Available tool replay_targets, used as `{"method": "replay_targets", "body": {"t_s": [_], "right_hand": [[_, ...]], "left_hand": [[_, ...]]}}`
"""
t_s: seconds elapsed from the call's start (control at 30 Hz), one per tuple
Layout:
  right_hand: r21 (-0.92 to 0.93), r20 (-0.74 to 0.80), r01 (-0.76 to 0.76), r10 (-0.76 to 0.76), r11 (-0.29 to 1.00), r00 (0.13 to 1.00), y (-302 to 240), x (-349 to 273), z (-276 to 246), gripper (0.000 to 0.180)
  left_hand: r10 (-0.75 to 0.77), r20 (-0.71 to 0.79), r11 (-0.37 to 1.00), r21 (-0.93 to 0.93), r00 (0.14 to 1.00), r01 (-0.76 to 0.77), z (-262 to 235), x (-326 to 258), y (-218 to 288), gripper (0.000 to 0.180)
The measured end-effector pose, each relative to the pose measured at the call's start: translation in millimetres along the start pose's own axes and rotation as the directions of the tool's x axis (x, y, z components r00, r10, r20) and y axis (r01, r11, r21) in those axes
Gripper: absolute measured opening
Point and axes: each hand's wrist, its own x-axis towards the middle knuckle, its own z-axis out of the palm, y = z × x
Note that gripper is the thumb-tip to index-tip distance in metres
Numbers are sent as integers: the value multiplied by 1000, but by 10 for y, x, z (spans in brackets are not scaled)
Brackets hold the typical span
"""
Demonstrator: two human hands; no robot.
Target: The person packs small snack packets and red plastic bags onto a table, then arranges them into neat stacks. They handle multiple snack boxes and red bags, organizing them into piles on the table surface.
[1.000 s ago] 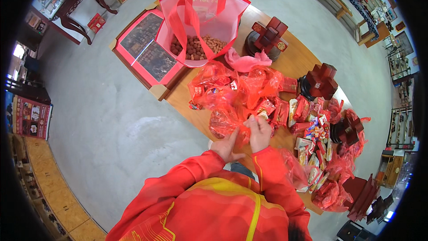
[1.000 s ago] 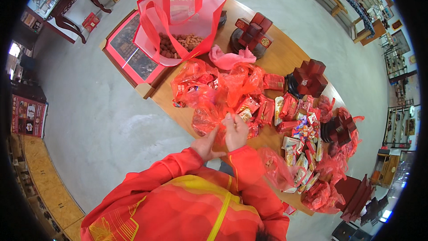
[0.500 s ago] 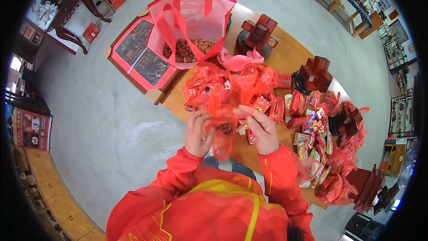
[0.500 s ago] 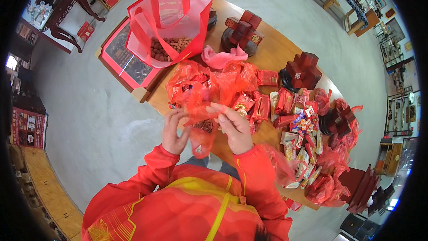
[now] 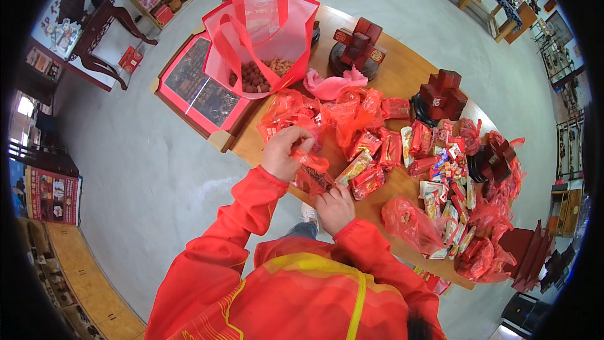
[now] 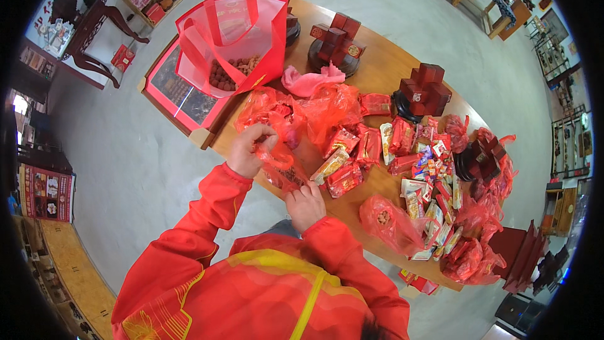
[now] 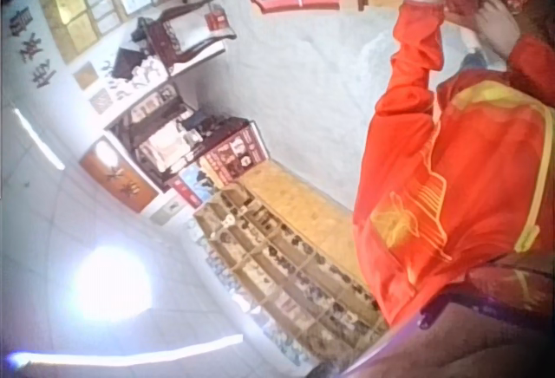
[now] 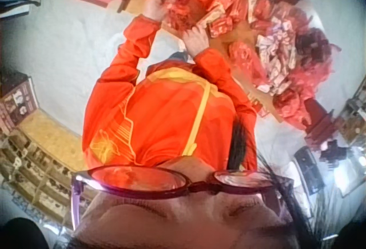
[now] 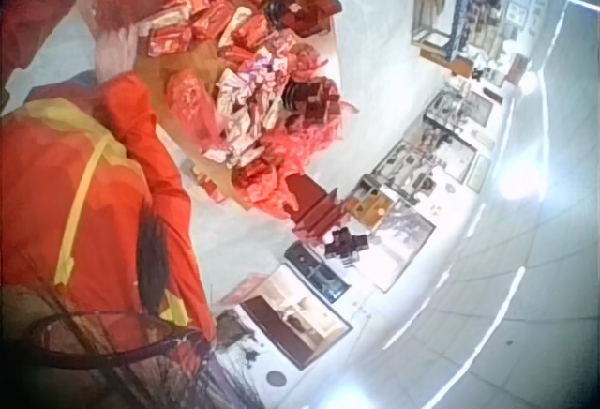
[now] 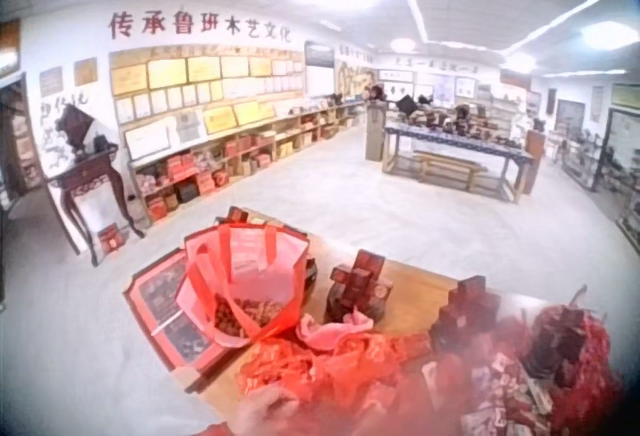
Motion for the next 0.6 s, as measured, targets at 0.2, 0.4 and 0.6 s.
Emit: {"method": "replay_targets", "body": {"t_s": [0.2, 0.4, 0.6], "right_hand": [[-6, -69, -23, 22, 1000, 997, 81, -158, 55, 55], [240, 3, -335, 344, 911, 939, 109, -285, -158, 16], [798, -279, -68, 467, 599, 839, 41, -501, -1507, 36]], "left_hand": [[304, 64, 896, 320, 950, -308, -205, 131, 126, 15], [-159, 226, 987, 1, 961, 163, -432, 93, 894, 10], [11, 219, 940, -334, 976, 64, -105, -39, 1665, 11]]}}
